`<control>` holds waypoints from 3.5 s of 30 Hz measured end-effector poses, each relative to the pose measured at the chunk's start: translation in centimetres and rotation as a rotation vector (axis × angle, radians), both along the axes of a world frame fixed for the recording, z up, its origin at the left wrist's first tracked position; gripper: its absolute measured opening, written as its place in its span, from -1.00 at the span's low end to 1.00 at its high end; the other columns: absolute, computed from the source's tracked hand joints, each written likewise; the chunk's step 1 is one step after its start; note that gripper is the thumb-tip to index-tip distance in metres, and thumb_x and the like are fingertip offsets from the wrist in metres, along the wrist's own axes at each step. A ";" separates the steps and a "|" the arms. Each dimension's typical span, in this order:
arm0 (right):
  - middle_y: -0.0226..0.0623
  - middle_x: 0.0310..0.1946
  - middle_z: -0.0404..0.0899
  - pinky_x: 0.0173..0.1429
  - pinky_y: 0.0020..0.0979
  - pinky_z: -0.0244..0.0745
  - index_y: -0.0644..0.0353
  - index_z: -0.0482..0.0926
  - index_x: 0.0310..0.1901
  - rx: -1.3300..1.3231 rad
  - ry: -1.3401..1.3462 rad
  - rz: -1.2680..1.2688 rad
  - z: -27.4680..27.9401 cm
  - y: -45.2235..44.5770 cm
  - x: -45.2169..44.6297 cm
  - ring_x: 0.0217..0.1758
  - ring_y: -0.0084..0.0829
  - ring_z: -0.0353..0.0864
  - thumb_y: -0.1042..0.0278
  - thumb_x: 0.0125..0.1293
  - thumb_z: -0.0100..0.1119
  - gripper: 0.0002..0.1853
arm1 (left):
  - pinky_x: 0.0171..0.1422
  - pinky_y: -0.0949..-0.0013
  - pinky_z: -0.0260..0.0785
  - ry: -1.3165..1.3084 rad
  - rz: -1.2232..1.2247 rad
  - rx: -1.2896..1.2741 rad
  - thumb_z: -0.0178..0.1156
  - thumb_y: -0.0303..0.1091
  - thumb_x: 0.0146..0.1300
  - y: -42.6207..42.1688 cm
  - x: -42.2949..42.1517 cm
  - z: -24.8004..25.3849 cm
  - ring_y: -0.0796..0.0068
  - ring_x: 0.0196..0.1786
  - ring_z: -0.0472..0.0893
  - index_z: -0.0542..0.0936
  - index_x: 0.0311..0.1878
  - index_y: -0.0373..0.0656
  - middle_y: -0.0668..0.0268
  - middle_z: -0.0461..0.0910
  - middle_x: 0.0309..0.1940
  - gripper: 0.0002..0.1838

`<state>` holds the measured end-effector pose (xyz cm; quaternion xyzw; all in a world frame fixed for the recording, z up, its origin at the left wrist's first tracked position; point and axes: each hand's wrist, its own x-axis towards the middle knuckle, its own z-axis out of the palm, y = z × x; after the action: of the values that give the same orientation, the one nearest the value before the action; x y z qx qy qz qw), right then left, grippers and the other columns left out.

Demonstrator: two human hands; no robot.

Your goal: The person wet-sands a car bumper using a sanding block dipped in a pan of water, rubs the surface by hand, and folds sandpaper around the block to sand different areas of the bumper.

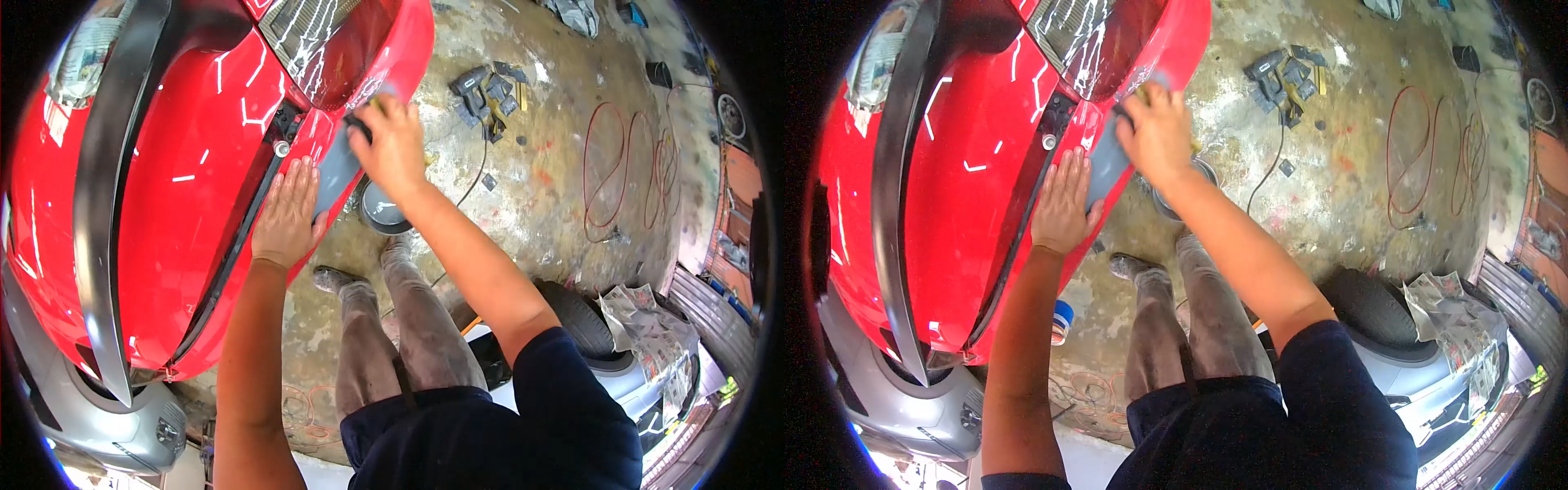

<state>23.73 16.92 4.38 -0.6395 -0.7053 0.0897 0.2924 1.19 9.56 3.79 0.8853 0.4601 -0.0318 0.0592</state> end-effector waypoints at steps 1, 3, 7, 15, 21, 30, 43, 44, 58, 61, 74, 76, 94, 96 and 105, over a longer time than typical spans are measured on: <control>-0.13 0.15 0.62 0.19 0.03 0.50 0.03 0.75 -0.06 0.000 0.057 0.073 -0.1 0.5 0.7 0.17 0.01 0.51 0.26 0.14 0.47 -0.70 | 0.84 0.07 -0.22 -0.005 -0.008 -0.009 0.15 0.06 0.47 -0.1 0.0 0.1 0.18 0.79 -0.02 0.15 0.68 -0.26 0.08 0.04 0.74 -0.11; -0.13 0.15 0.61 0.20 0.01 0.51 0.03 0.75 -0.05 -0.011 0.057 0.096 -0.4 0.8 1.5 0.16 0.01 0.51 0.27 0.15 0.47 -0.69 | 0.84 0.07 -0.22 0.012 -0.007 -0.015 0.16 0.06 0.47 -0.2 0.0 0.0 0.18 0.79 -0.03 0.16 0.68 -0.26 0.08 0.04 0.74 -0.11; -0.13 0.14 0.61 0.20 -0.01 0.51 0.05 0.75 -0.06 -0.020 0.026 0.051 0.3 0.6 0.7 0.14 0.00 0.52 0.28 0.15 0.48 -0.70 | 0.84 0.07 -0.22 -0.003 -0.004 -0.006 0.16 0.07 0.46 -0.1 0.0 0.1 0.18 0.79 -0.03 0.16 0.68 -0.26 0.09 0.04 0.74 -0.11; -0.07 0.17 0.59 0.32 -0.01 0.46 0.11 0.74 0.01 -0.067 0.197 0.091 1.0 -2.1 0.1 0.20 0.05 0.52 0.27 0.20 0.49 -0.67 | 0.84 0.06 -0.21 -0.013 -0.003 -0.016 0.17 0.04 0.46 -0.3 -0.1 0.1 0.17 0.79 -0.01 0.18 0.67 -0.28 0.08 0.07 0.74 -0.12; -0.01 0.25 0.58 0.34 0.01 0.45 0.12 0.73 0.08 -0.139 0.219 -0.035 0.1 -8.5 8.5 0.27 0.11 0.50 0.33 0.19 0.53 -0.61 | 0.83 0.01 -0.19 -0.017 0.000 0.018 0.20 0.01 0.44 0.0 0.6 0.8 0.10 0.78 -0.01 0.21 0.64 -0.34 -0.01 0.09 0.71 -0.13; 0.05 0.28 0.55 0.34 0.02 0.46 0.12 0.69 0.13 -0.466 0.235 -0.112 -2.9 -23.2 18.0 0.25 0.15 0.52 0.32 0.22 0.53 -0.57 | 0.83 0.01 -0.20 0.072 -0.004 0.098 0.17 0.04 0.48 6.9 11.5 -0.5 0.11 0.77 0.04 0.23 0.63 -0.36 -0.03 0.09 0.71 -0.15; -0.03 0.27 0.52 0.35 -0.01 0.45 0.15 0.66 0.13 -0.494 0.451 -0.109 -0.2 -22.6 18.6 0.28 0.10 0.48 0.33 0.22 0.53 -0.56 | 0.84 0.05 -0.27 0.374 -0.243 0.133 0.01 0.15 0.56 10.5 15.6 -1.0 0.19 0.78 0.00 0.19 0.67 -0.26 0.08 0.09 0.73 -0.16; -0.04 0.27 0.51 0.36 -0.01 0.45 0.15 0.65 0.14 -0.478 0.450 -0.107 0.0 -22.4 18.8 0.28 0.10 0.47 0.33 0.22 0.53 -0.55 | 0.84 0.05 -0.26 0.372 -0.250 0.122 0.02 0.15 0.56 9.4 14.8 -0.9 0.19 0.78 0.00 0.19 0.67 -0.26 0.08 0.09 0.73 -0.16; 0.04 0.33 0.52 0.40 -0.02 0.46 0.13 0.65 0.17 -0.461 0.533 -0.301 -0.8 -26.2 22.3 0.33 0.12 0.49 0.27 0.24 0.55 -0.52 | 0.83 -0.02 -0.24 0.489 -0.349 -0.134 0.01 0.12 0.57 -1.9 3.2 1.2 0.18 0.79 -0.02 0.14 0.70 -0.25 0.13 0.03 0.75 -0.15; 0.06 0.32 0.53 0.40 -0.02 0.46 0.13 0.65 0.17 -0.441 0.522 -0.353 -1.4 -28.0 22.8 0.33 0.13 0.49 0.27 0.24 0.55 -0.52 | 0.84 0.02 -0.25 0.534 -0.428 -0.134 0.00 0.15 0.57 -0.1 3.8 1.6 0.26 0.80 -0.05 0.14 0.71 -0.19 0.21 0.02 0.76 -0.16; 0.04 0.29 0.56 0.40 -0.04 0.46 0.16 0.66 0.14 -0.457 0.552 -0.422 0.7 -32.4 13.7 0.32 0.10 0.51 0.27 0.24 0.53 -0.55 | 0.84 0.05 -0.28 0.688 -0.677 0.139 -0.10 0.26 0.59 11.9 15.2 0.1 0.26 0.80 -0.06 0.14 0.70 -0.22 0.19 0.03 0.76 -0.12; 0.04 0.29 0.56 0.40 -0.04 0.46 0.15 0.66 0.14 -0.446 0.556 -0.409 0.9 -32.4 12.2 0.31 0.10 0.52 0.27 0.23 0.53 -0.54 | 0.84 0.04 -0.28 0.648 -0.679 0.114 -0.10 0.26 0.59 9.4 12.4 0.5 0.24 0.80 -0.07 0.13 0.70 -0.23 0.18 0.01 0.76 -0.12; 0.08 0.33 0.53 0.43 -0.04 0.43 0.16 0.65 0.17 -0.438 0.502 -0.194 3.4 -30.8 2.1 0.32 0.12 0.49 0.24 0.24 0.53 -0.52 | 0.80 -0.17 -0.18 0.071 0.096 -0.072 0.17 0.00 0.53 -15.3 -5.6 1.0 -0.22 0.75 -0.01 0.15 0.62 -0.52 -0.29 0.04 0.67 -0.12; 0.07 0.32 0.53 0.42 -0.03 0.42 0.16 0.64 0.18 -0.435 0.485 -0.189 3.9 -30.6 1.1 0.31 0.13 0.49 0.24 0.24 0.53 -0.50 | 0.79 -0.19 -0.20 -0.043 0.249 -0.062 0.20 -0.03 0.51 -15.3 -2.4 0.9 -0.31 0.73 -0.01 0.14 0.59 -0.59 -0.38 0.03 0.65 -0.11; 0.09 0.34 0.51 0.46 -0.05 0.39 0.17 0.63 0.22 -0.455 0.379 -0.142 5.4 -27.6 0.4 0.37 0.12 0.48 0.24 0.25 0.54 -0.47 | 0.82 -0.09 -0.25 -0.446 0.455 0.015 0.11 -0.04 0.54 -5.0 7.4 0.2 -0.21 0.74 0.00 0.22 0.56 -0.58 -0.32 0.09 0.65 -0.18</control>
<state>24.13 -10.64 9.74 -0.7083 -0.5535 0.3425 0.2733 8.59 4.53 4.00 0.7451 0.6224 0.1806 0.1575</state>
